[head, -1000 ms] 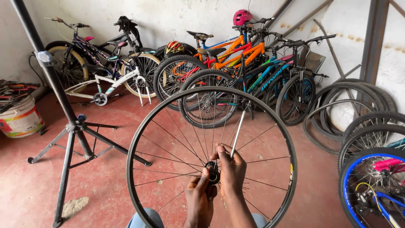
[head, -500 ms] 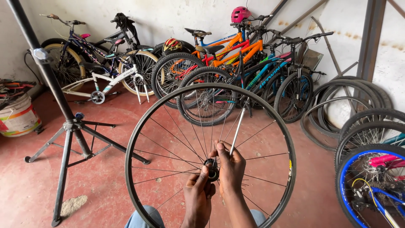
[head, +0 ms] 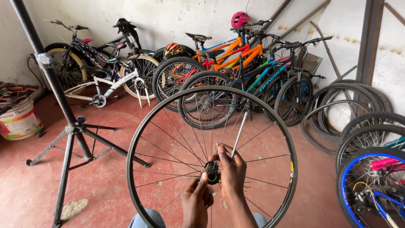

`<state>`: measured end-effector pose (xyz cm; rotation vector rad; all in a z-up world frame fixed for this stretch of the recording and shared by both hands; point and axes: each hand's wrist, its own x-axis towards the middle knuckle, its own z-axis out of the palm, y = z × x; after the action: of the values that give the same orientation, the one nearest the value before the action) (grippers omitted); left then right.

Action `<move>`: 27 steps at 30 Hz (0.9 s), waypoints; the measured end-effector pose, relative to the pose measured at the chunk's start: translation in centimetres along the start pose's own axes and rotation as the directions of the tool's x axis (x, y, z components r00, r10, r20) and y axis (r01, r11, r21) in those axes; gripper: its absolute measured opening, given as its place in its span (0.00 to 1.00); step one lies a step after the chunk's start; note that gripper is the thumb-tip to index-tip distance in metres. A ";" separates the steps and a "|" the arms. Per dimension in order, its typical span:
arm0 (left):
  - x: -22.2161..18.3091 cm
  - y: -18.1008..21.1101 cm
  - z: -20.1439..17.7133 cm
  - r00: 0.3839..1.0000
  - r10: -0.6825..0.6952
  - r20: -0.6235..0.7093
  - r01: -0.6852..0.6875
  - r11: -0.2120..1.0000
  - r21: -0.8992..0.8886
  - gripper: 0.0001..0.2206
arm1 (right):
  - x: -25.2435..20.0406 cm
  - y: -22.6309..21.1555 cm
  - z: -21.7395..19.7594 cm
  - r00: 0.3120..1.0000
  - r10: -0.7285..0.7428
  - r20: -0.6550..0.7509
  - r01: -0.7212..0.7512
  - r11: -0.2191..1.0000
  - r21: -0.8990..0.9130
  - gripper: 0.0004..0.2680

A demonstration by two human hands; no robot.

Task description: Lacing a bicycle wheel by inserting spokes into the hub and rim.

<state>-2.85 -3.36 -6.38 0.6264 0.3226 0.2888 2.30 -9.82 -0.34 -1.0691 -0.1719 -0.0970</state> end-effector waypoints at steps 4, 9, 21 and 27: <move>-0.6 0.9 -0.5 0.989 0.031 -0.143 -0.020 0.997 0.077 0.15 | 0.5 -0.5 -0.3 0.999 0.051 0.015 -0.049 0.994 -0.093 0.10; -1.3 4.4 1.0 0.969 0.165 -0.181 -0.176 0.984 -0.043 0.21 | 0.7 0.0 -0.6 0.990 0.075 0.117 -0.053 0.982 -0.181 0.07; -1.6 7.8 7.2 0.998 -0.054 -0.024 0.038 0.891 -0.453 0.20 | -1.0 0.1 -1.5 0.998 -0.059 0.033 0.066 0.932 -0.357 0.05; 2.0 5.2 4.3 0.997 0.011 -0.078 -0.044 0.898 -0.437 0.15 | -1.7 0.3 -1.2 0.993 -0.098 0.064 0.112 0.956 -0.271 0.09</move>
<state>-0.32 -0.89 -0.37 0.1737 0.3063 0.3984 0.83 -10.71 -1.47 -1.3398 -0.2658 -0.1946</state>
